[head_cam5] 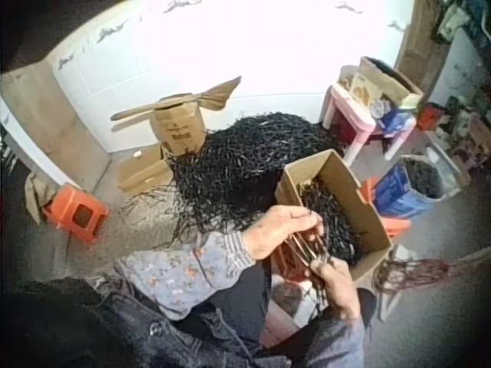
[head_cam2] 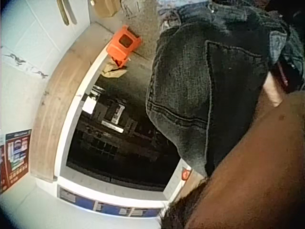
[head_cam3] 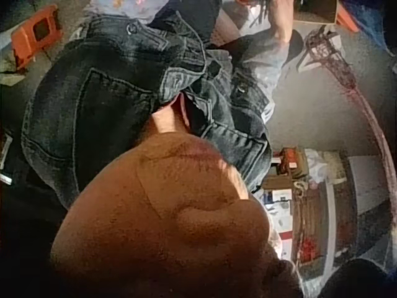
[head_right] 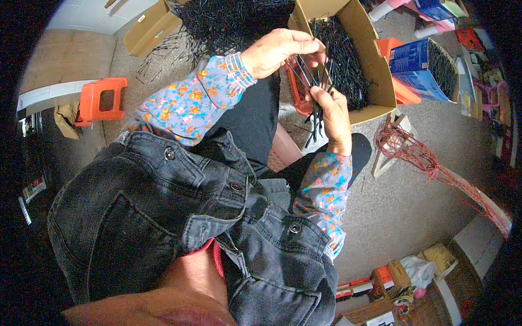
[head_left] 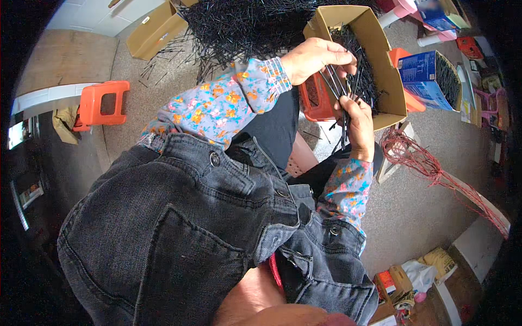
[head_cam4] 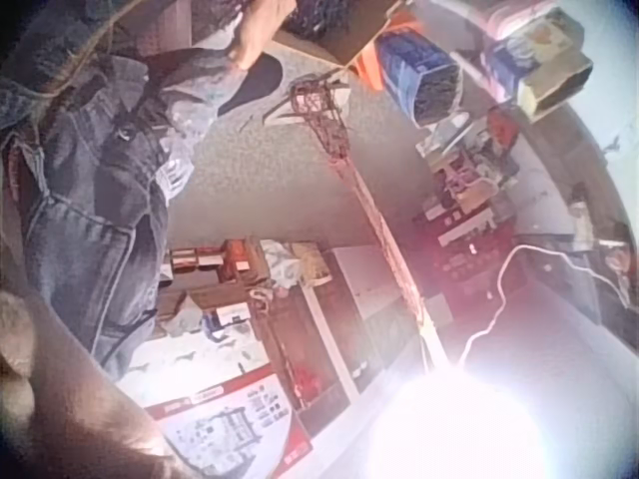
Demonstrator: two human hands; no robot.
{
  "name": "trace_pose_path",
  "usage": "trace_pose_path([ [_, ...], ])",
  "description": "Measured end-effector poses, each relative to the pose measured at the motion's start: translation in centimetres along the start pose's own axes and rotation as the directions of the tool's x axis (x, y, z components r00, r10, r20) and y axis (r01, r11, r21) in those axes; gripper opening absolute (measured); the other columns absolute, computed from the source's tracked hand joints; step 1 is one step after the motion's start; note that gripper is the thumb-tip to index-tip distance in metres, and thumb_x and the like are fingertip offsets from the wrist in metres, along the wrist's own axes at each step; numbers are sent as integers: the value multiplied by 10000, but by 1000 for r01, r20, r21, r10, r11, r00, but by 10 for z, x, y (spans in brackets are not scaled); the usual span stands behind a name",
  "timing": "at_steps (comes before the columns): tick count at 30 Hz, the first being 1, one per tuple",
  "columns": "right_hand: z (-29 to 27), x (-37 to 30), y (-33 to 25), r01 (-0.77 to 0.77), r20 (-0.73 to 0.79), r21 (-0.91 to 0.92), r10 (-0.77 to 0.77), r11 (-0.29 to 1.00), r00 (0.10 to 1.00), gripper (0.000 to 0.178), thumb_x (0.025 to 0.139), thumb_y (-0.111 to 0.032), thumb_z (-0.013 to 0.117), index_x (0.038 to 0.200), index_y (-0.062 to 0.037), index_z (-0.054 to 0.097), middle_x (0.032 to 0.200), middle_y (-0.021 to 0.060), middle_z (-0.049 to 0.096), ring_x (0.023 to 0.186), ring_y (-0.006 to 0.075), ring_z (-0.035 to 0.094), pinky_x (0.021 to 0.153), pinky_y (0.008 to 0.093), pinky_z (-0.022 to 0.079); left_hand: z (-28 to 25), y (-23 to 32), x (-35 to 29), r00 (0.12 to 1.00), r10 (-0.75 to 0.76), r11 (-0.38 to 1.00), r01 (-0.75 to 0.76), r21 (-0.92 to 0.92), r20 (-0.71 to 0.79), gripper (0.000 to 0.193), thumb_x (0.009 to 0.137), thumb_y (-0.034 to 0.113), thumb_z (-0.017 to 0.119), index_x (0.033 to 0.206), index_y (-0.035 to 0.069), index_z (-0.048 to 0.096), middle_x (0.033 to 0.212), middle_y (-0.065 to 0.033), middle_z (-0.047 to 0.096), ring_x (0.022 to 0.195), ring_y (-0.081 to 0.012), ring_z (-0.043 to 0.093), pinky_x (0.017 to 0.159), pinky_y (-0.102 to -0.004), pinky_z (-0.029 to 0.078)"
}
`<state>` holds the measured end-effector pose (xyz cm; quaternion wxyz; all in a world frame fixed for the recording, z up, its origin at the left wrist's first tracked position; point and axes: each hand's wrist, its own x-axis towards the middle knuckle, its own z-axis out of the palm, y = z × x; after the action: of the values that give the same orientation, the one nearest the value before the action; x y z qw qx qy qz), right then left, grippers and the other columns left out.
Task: Sorting small black industrial components from a cardboard box into bundles and containers.
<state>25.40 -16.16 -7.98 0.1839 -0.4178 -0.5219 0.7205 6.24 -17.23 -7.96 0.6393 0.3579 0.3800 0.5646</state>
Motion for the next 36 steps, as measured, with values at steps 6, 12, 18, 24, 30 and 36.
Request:
trace_pose_path([
  [6,2,2,-1,26,-18,-117,-28,993,999,213,823,-198,528,714,-25,587,662,-5,566,603,73,485,593,217,378,4,4,-2,998,-44,964,32,265,39,255,815,227,615,958,20,659,839,-33,647,811,-97,574,776,-236,434],
  [12,2,-2,-2,24,-2,-107,-25,994,1000,221,824,-206,527,715,-24,588,660,10,577,604,81,512,594,219,395,2,3,0,995,-28,989,14,146,98,235,833,205,595,934,0,648,875,-49,645,852,-115,579,816,-249,426],
  [18,2,-2,-1,25,-38,-93,-28,995,999,232,828,-212,521,703,-26,585,644,4,570,599,77,507,592,218,397,-1,3,2,992,30,985,-50,167,120,245,844,227,578,928,10,657,876,-44,648,842,-103,577,802,-250,432],
  [24,5,-2,-2,32,-33,-111,-36,993,999,243,836,-215,519,696,-26,580,637,4,564,595,75,501,583,221,394,1,3,-1,990,21,851,-92,516,143,250,828,254,597,945,46,670,873,-20,645,837,-102,569,799,-244,425],
  [30,3,-1,3,77,-5,-105,-78,992,997,227,850,-191,511,712,-24,576,642,4,568,592,77,504,582,224,400,0,2,2,969,74,817,-194,542,234,241,840,247,587,934,40,667,920,-40,636,892,-124,564,843,-258,409],
  [36,-8,-5,7,61,-118,-8,-61,998,991,205,845,-188,500,710,-47,564,606,-24,513,542,58,430,532,217,342,-23,13,10,978,88,964,-131,-230,-187,243,935,236,389,958,44,536,864,-72,615,797,-156,587,739,-303,467],
])
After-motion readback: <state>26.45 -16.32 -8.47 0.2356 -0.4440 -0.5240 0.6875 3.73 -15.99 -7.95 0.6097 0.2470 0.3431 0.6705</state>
